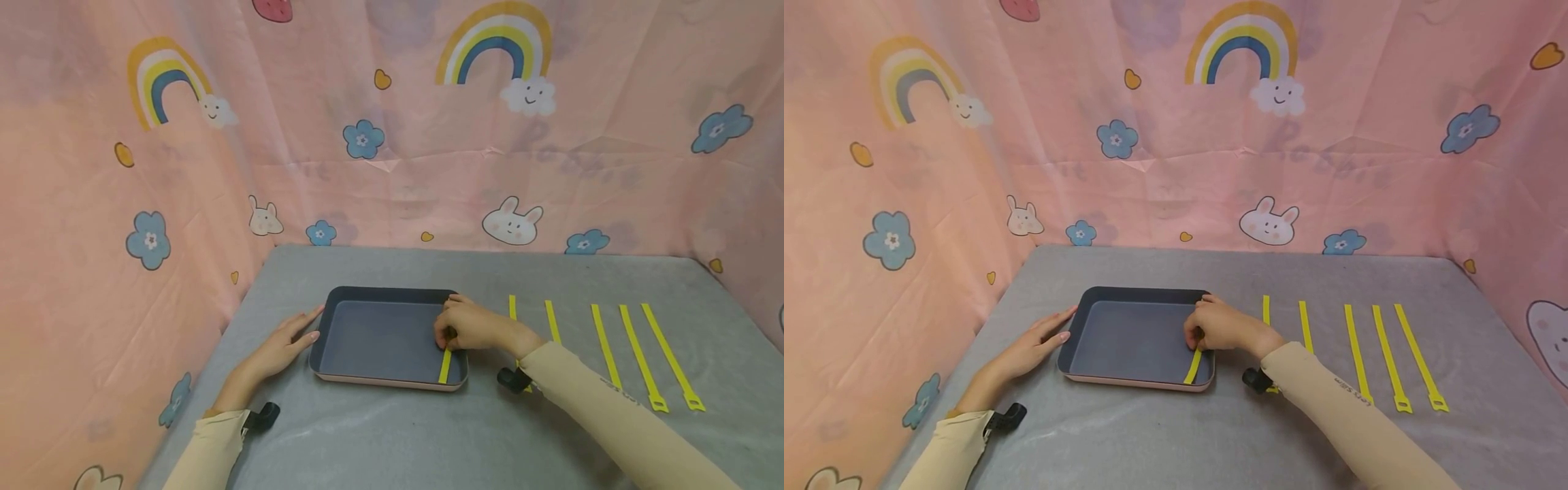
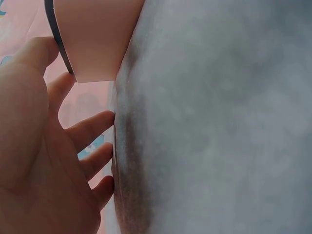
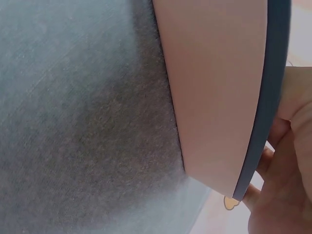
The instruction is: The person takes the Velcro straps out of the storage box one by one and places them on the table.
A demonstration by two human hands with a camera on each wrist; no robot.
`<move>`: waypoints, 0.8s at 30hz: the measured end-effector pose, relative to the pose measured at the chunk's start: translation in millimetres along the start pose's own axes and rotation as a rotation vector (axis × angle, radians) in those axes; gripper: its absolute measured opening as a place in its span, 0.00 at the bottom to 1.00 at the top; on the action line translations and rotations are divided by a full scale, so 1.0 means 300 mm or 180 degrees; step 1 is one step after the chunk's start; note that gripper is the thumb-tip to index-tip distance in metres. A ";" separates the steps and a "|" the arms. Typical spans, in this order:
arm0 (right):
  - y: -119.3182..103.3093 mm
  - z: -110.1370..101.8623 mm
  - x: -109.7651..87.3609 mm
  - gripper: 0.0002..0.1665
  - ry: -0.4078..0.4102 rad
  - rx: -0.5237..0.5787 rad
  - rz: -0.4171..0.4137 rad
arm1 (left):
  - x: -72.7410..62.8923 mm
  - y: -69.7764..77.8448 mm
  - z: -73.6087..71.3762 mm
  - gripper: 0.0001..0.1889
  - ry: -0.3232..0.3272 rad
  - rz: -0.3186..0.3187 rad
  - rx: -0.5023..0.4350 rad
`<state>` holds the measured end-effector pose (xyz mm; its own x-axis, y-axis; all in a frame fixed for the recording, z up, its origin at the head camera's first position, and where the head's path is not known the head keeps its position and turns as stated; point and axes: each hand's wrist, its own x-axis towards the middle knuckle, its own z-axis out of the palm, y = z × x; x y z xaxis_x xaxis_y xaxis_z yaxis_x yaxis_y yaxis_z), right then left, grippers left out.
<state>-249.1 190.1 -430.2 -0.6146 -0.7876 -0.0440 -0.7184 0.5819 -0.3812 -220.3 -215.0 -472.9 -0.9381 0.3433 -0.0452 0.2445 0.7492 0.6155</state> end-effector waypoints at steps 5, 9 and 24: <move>-0.002 -0.010 0.004 0.10 -0.0062 0.0248 0.0031 | -0.002 0.005 -0.001 0.31 0.0027 0.0018 0.0025; -0.016 -0.046 0.003 0.08 0.0008 0.0513 0.0058 | -0.001 0.006 -0.001 0.31 0.0013 0.0002 0.0021; -0.013 -0.139 -0.064 0.09 0.0450 0.0946 0.0222 | -0.001 0.006 0.001 0.31 -0.0004 -0.0053 -0.0041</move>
<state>-248.2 211.3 -389.5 -0.7131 -0.6999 0.0412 -0.5594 0.5325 -0.6352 -219.4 -213.6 -472.0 -0.9417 0.3316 -0.0564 0.2258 0.7474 0.6248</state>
